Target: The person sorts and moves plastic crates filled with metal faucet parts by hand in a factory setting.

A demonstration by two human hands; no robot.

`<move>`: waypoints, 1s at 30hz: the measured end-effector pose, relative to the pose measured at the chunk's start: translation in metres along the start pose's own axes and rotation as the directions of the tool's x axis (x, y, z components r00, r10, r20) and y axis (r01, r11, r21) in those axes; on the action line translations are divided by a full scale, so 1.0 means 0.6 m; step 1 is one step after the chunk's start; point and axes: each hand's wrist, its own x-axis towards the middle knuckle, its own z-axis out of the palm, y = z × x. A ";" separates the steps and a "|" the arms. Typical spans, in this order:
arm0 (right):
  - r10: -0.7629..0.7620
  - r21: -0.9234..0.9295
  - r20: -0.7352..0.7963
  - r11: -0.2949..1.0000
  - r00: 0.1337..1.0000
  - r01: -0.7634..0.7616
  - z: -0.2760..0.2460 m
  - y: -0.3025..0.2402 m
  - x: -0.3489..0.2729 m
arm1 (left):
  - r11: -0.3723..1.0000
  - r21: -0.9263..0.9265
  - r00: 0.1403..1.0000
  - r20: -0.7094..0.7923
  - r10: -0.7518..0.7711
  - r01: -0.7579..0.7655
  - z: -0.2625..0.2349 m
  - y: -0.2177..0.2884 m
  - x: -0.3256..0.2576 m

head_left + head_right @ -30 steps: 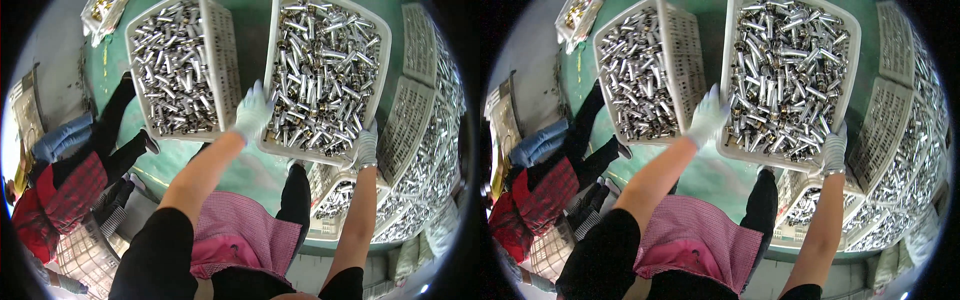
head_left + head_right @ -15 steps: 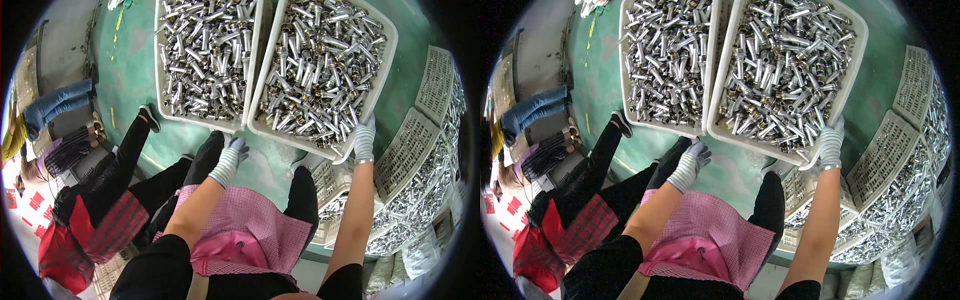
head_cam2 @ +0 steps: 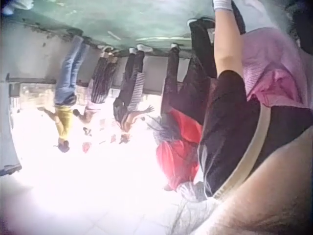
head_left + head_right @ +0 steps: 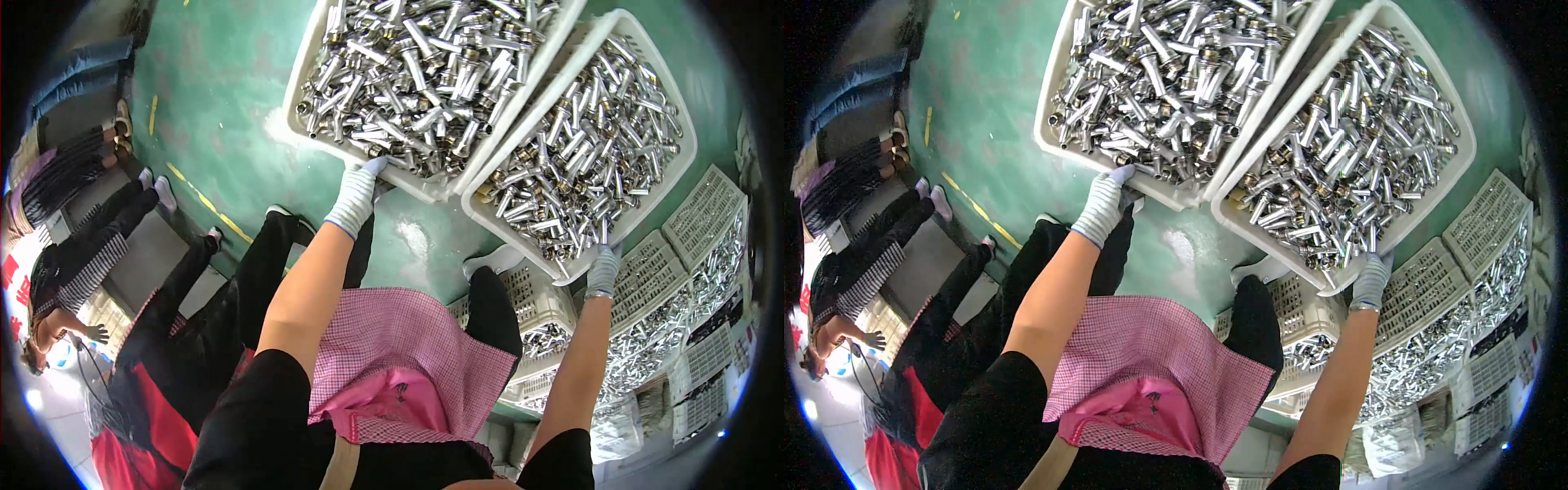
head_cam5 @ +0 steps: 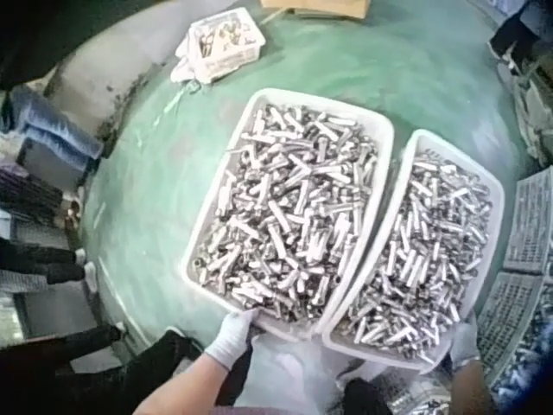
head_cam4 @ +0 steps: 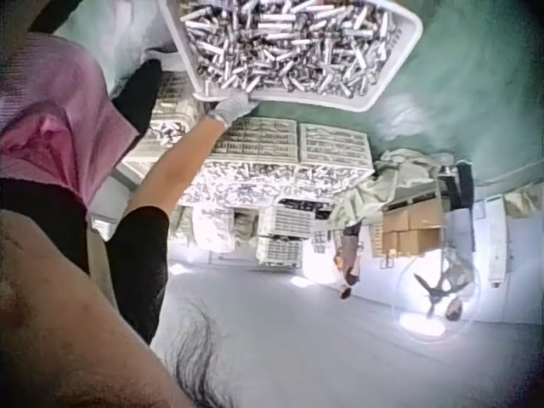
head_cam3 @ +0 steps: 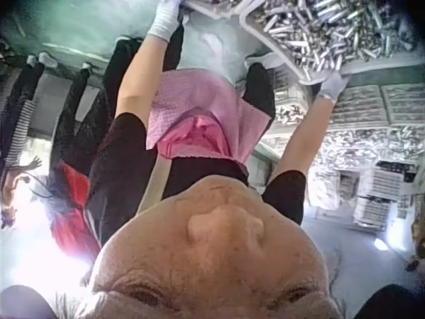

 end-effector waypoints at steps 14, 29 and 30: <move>0.141 -0.151 0.088 0.980 0.986 -0.126 -0.037 -0.066 0.012 | 0.979 -0.191 0.997 -0.002 0.074 -0.073 0.008 0.028 -0.030; -0.045 0.178 -0.035 0.983 0.998 0.051 0.083 -0.224 0.116 | 0.915 0.353 0.969 0.074 -0.237 0.197 0.171 -0.201 -0.055; -0.035 0.211 -0.043 0.977 0.998 0.043 0.078 -0.220 0.116 | 0.927 0.283 0.962 0.046 -0.270 0.247 0.174 -0.178 -0.073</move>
